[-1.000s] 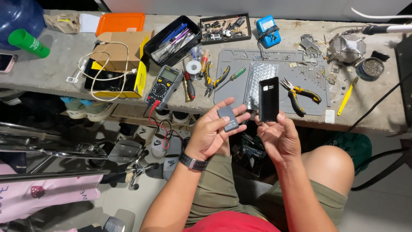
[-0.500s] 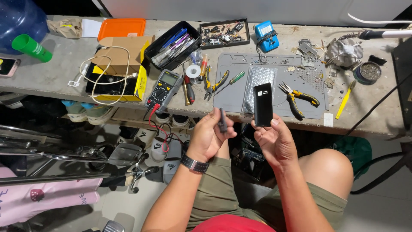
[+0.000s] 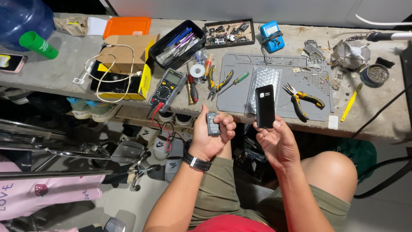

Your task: Repairing a smartphone by inspecting components, testing with a multimeter, and using hand tools to manipulate internal parts.

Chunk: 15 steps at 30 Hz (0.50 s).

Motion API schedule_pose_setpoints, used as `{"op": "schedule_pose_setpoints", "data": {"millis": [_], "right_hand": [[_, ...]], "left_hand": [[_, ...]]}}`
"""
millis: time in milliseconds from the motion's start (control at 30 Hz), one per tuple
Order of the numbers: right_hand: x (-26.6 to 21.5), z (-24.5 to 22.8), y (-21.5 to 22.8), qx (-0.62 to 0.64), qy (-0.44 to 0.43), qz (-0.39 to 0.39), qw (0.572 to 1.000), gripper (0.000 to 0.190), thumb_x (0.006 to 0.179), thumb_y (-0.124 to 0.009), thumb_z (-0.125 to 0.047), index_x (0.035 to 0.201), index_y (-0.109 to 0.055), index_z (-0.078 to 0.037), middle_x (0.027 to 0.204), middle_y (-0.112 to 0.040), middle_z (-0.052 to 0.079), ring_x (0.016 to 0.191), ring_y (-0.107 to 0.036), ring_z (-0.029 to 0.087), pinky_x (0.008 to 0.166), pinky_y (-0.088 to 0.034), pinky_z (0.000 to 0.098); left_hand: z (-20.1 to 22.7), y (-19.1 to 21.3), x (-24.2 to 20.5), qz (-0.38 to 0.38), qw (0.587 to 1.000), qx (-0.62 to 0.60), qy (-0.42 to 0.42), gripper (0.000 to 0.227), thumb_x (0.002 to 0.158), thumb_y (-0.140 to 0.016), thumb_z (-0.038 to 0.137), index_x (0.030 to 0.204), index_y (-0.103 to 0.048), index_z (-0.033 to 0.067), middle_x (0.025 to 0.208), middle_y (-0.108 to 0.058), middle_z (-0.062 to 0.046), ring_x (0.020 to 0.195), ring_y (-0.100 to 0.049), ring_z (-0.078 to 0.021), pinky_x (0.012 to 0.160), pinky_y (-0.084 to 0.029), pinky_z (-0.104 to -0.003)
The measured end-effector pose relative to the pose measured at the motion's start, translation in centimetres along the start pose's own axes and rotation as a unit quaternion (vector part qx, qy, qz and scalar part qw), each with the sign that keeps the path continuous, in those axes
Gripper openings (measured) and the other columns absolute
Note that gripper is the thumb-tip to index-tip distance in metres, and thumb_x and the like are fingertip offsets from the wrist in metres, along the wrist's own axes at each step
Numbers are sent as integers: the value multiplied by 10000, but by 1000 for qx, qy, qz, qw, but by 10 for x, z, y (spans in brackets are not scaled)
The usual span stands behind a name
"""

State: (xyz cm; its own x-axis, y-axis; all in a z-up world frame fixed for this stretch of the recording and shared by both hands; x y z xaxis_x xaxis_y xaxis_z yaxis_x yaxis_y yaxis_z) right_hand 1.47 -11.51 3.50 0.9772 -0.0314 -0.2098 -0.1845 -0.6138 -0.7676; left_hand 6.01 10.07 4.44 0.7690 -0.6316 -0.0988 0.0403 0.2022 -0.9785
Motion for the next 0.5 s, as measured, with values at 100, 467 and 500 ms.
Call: {"op": "schedule_pose_setpoints", "data": {"millis": [100,467,500], "right_hand": [[0,-1,1,4,0,2,1000,350,963,-722,-239,1288,-697,-110,1190,-810,200,1137,-796,331,829,-583,289],[-3,-6,-8,10,3,8,1000,283,985,-729,-261,1233,-735,-124,1135,-819,200,1113,-808,352,837,-591,299],[-3,-7,-10,10,7,8,1000,269,994,-725,-261,1226,-740,-127,1122,-823,193,1111,-810,352,842,-590,297]], "left_hand": [[0,-1,0,-1,1000,5,-1,728,1043,-333,877,827,-438,190,938,-446,-15,954,-558,-209,829,-547,-351],[1,10,5,11,1000,11,-4,707,1051,-375,851,811,-448,189,931,-475,-22,948,-588,-222,820,-556,-359],[1,12,6,14,1000,14,-6,706,1049,-383,851,809,-449,191,930,-481,-22,948,-591,-223,819,-560,-359]]}}
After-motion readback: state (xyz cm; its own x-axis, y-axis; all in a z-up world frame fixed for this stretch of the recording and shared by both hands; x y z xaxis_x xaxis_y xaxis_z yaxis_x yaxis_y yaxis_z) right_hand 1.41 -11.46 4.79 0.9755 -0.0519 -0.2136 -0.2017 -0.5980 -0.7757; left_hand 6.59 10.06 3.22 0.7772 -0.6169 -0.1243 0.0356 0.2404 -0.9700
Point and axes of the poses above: each hand's wrist, its own x-axis towards the middle knuckle, its own y-axis out of the back of the hand, z = x × y, the point moved 3 cm from there along x, towards the middle knuckle
